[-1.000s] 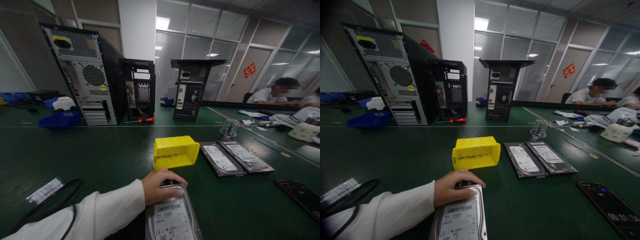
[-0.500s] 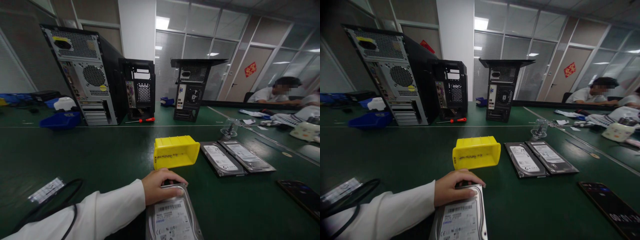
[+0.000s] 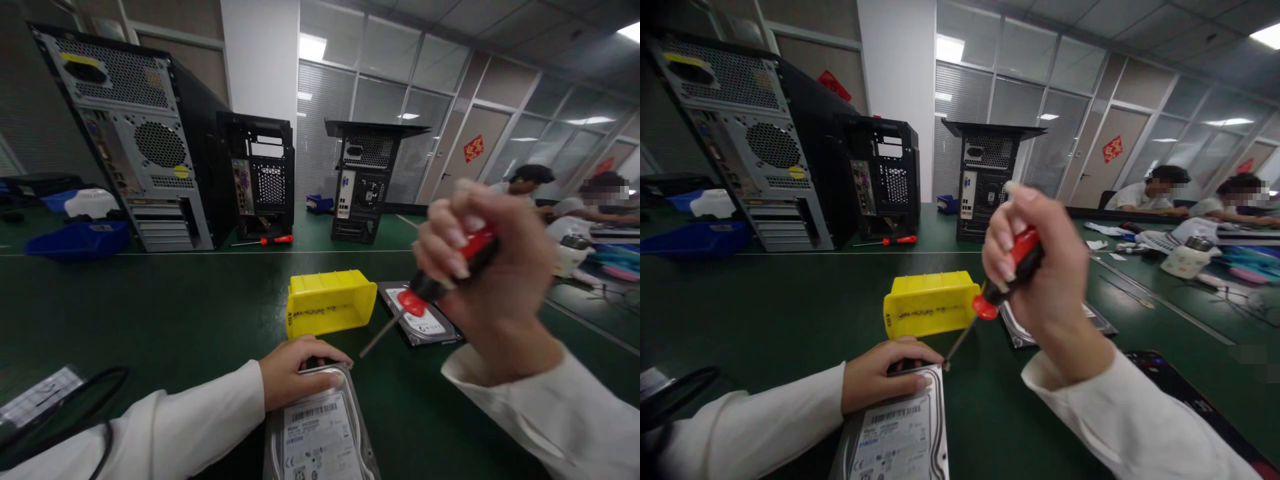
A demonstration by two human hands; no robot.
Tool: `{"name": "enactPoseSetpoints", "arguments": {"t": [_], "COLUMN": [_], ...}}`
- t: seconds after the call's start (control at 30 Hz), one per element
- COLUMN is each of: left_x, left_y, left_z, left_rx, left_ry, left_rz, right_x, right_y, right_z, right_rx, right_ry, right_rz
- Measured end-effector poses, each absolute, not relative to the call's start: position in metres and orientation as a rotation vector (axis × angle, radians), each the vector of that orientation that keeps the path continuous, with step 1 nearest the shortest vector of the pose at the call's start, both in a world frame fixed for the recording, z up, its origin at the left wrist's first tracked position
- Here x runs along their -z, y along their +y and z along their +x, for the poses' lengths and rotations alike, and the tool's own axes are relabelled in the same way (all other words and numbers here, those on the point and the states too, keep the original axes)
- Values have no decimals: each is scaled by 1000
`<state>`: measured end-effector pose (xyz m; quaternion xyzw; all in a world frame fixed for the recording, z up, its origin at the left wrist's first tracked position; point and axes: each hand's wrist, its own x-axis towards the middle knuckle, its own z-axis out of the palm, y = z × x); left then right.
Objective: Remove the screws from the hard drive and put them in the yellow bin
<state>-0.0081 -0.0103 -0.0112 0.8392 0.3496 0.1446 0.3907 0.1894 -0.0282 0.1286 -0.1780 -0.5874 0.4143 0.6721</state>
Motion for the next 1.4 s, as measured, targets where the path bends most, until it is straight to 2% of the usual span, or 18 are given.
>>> {"name": "enactPoseSetpoints", "arguments": {"t": [0.17,1.23,1.4], "left_x": [13,18,19], "left_y": [-9,-7,-7], "left_z": [-8,-9,-9], "left_rx": [-393,-424,-416], "left_ry": [837,804,820], "left_rz": [2131,2135,2143], "right_x": [-108,-110,-106], "right_y": [-6,-10,-5], "right_z": [174,175,173], "right_rx": [-1063,-1123,-1047], "right_ry": [-1176,-1155,-1207], "right_rz": [-361,-416,-381]}}
